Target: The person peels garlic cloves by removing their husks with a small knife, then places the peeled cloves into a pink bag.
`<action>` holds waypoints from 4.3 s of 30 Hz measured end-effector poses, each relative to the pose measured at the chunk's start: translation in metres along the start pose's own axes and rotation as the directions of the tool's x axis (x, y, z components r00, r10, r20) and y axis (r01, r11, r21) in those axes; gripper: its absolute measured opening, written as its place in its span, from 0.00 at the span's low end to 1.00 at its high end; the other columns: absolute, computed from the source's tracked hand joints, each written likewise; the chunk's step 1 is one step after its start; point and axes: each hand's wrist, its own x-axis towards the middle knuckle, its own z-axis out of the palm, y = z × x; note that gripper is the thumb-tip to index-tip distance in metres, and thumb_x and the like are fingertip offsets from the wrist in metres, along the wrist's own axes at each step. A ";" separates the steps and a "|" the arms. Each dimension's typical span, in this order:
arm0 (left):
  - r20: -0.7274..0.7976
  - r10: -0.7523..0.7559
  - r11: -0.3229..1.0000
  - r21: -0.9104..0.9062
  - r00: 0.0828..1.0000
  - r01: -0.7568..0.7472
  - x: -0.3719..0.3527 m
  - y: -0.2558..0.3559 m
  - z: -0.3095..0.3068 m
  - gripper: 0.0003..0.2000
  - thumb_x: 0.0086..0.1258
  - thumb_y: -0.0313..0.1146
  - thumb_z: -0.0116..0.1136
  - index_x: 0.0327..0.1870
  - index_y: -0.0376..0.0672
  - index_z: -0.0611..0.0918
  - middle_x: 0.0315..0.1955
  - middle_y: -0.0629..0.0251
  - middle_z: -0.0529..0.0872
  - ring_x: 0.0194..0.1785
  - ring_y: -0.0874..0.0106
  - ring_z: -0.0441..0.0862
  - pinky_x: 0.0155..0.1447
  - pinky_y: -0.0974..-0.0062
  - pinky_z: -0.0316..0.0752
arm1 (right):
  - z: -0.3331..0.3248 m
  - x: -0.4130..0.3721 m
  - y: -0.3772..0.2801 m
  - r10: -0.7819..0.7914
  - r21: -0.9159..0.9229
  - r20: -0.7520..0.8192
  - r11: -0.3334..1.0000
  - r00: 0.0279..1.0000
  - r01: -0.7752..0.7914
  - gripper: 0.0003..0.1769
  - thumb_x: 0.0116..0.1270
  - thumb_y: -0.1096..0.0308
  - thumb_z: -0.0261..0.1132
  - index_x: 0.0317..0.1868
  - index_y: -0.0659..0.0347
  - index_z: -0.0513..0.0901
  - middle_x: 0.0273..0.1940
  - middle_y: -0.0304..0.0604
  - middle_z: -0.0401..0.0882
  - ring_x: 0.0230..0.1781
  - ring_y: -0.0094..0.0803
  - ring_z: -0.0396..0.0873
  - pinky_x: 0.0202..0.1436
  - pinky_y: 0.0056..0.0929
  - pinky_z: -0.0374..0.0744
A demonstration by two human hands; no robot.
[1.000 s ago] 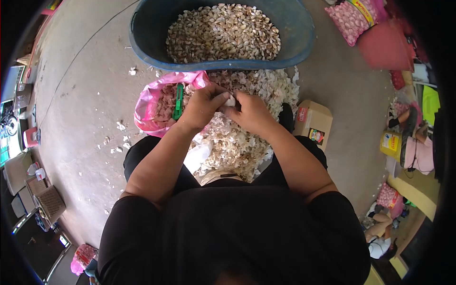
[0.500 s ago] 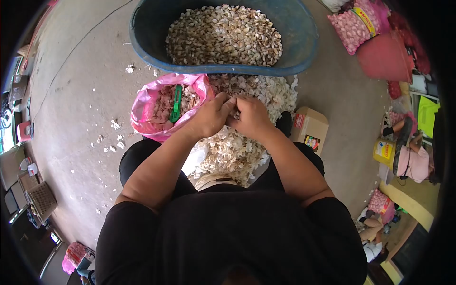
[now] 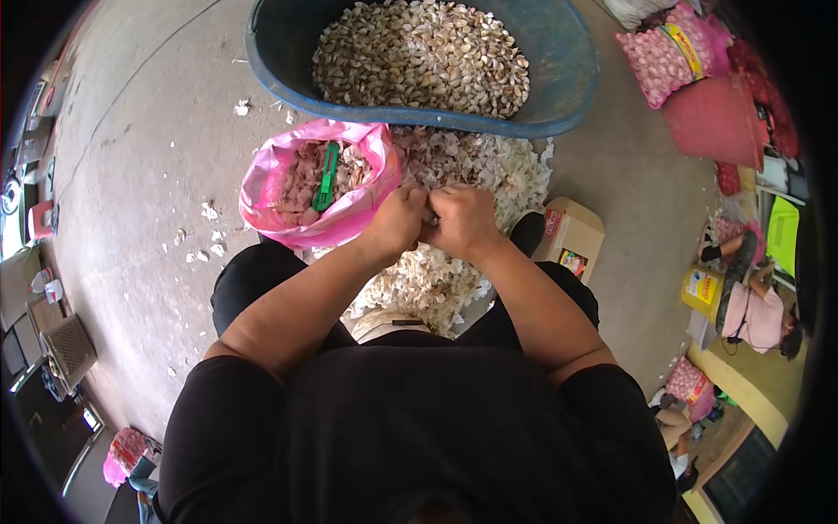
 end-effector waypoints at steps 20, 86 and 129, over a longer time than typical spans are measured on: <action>0.225 0.209 0.975 -0.124 0.952 -0.185 0.004 0.009 -0.009 0.18 0.64 0.45 0.51 0.39 0.36 0.74 0.30 0.68 0.77 0.33 0.78 0.73 0.38 0.81 0.69 | -0.012 -0.002 -0.003 0.386 0.354 0.063 0.854 0.920 -0.382 0.19 0.45 0.62 0.70 0.30 0.61 0.69 0.22 0.46 0.76 0.24 0.43 0.76 0.26 0.33 0.73; 0.346 -0.068 0.842 -0.483 0.936 0.240 0.009 0.033 -0.018 0.20 0.69 0.50 0.33 0.29 0.46 0.73 0.19 0.71 0.70 0.21 0.77 0.65 0.23 0.82 0.60 | -0.006 0.006 0.006 0.391 0.756 -0.014 0.607 0.920 -0.247 0.11 0.58 0.66 0.63 0.33 0.64 0.73 0.23 0.34 0.73 0.22 0.16 0.67 0.26 0.18 0.68; 0.222 0.246 0.882 0.352 0.943 -0.313 0.005 0.035 -0.019 0.17 0.68 0.41 0.47 0.42 0.34 0.76 0.29 0.69 0.77 0.33 0.82 0.70 0.38 0.83 0.68 | -0.024 0.005 0.004 0.340 0.585 0.209 0.707 0.917 -0.396 0.14 0.56 0.76 0.60 0.44 0.60 0.69 0.27 0.35 0.72 0.22 0.18 0.68 0.23 0.19 0.70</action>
